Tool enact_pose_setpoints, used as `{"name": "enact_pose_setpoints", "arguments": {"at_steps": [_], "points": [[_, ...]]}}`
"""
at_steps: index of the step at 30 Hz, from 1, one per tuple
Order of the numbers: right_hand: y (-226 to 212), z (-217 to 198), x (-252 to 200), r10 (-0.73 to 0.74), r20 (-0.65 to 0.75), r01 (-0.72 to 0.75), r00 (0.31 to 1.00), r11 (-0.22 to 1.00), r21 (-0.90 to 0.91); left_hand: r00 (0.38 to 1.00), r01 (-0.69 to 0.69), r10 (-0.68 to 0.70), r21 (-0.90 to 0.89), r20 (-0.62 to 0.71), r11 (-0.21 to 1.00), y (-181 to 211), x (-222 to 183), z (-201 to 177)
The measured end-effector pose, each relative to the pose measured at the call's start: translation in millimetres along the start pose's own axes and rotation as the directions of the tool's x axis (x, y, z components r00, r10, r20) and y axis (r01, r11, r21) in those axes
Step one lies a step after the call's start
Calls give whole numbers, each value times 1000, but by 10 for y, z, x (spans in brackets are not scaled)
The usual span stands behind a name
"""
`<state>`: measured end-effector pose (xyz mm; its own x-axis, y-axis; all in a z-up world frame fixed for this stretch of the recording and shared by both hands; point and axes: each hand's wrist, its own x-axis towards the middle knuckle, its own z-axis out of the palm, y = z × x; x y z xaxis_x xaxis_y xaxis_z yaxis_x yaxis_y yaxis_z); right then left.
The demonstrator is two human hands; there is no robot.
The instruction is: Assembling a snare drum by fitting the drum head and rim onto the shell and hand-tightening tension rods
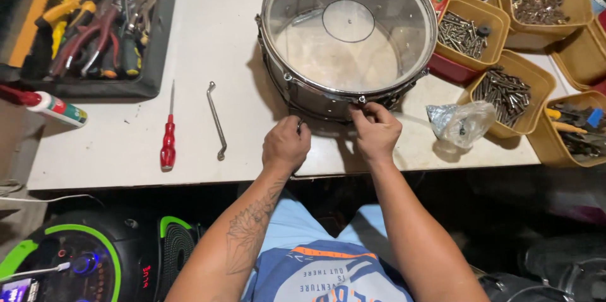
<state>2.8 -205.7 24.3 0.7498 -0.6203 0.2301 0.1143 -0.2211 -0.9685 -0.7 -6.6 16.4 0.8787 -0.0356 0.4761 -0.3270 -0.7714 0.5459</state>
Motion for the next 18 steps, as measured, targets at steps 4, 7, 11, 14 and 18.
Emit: {"name": "enact_pose_setpoints", "arguments": {"at_steps": [4,7,11,14,18], "points": [[-8,32,23,10,-11,-10,1000,1000,27,1000,-5,5,16,-3,1000,-29,5,27],[-43,-14,-1,61,-4,-61,998,998,-25,1000,-3,3,-7,-2,1000,-11,-10,1],[46,7,79,94,24,-91,995,991,-94,1000,13,-13,-6,27,1000,-67,-9,44],[28,25,58,95,28,-93,995,995,-41,1000,2,-2,-18,27,1000,-136,-38,139],[-125,-37,-31,80,59,-76,995,994,-75,1000,-8,8,-28,13,1000,-197,-57,209]]}}
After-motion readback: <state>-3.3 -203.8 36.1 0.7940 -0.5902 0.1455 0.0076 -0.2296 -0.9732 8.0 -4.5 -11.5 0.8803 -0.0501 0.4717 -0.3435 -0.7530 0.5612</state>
